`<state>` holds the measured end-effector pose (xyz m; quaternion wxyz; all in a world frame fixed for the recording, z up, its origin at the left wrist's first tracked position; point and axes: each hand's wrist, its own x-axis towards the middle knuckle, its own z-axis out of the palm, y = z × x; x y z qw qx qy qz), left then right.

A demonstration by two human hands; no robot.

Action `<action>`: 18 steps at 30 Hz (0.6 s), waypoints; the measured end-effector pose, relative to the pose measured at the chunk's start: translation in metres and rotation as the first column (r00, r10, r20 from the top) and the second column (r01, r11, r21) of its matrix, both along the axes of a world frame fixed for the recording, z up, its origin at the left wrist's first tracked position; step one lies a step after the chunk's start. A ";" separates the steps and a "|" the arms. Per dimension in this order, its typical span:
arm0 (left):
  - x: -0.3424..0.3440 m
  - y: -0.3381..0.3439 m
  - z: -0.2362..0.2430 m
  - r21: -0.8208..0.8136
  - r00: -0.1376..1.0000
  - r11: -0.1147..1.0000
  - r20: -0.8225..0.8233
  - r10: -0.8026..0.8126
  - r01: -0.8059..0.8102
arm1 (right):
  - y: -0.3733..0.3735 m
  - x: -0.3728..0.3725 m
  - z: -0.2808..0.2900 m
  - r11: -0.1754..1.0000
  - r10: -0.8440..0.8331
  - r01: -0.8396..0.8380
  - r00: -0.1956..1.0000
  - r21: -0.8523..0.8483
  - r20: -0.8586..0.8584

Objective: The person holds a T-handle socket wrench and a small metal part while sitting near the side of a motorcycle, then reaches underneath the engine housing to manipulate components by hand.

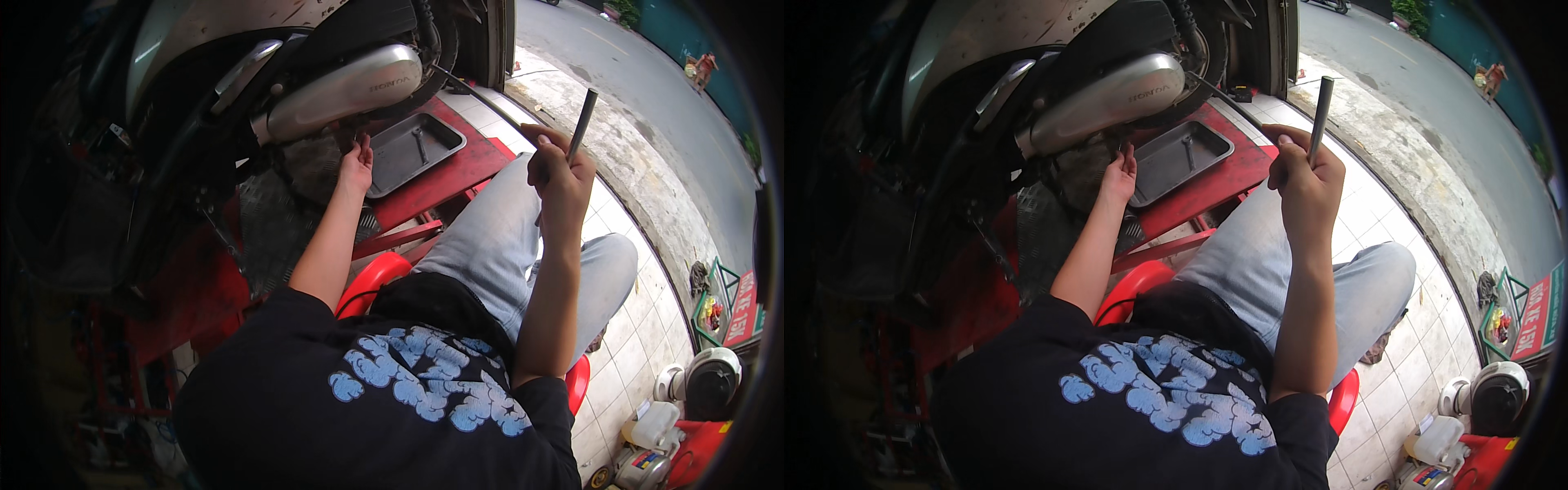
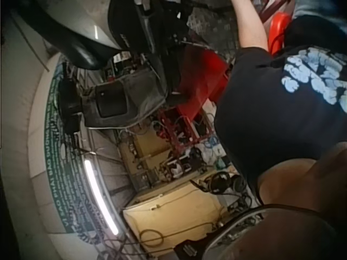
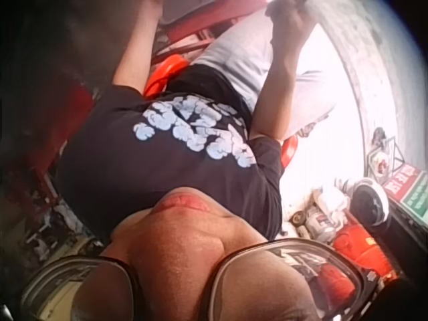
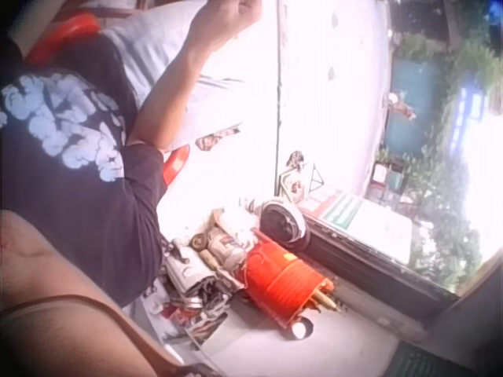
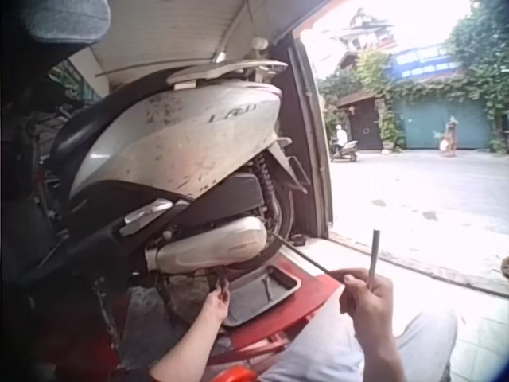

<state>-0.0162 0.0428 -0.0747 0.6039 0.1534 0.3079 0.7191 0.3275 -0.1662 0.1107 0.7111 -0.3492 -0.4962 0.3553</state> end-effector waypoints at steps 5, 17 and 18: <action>-0.003 0.007 -0.008 -0.010 1.000 1.000 0.026 -0.010 0.010 | 0.001 -0.003 -0.002 1.000 -0.024 0.024 1.000 0.002 0.016; 0.002 0.018 -0.014 -0.012 0.986 1.000 0.163 0.023 -0.022 | 0.001 0.000 -0.002 1.000 -0.008 0.008 0.999 0.005 0.034; 0.002 0.018 -0.014 -0.012 0.986 0.999 0.162 0.039 -0.038 | 0.002 -0.001 -0.002 1.000 -0.004 0.004 1.000 0.007 0.030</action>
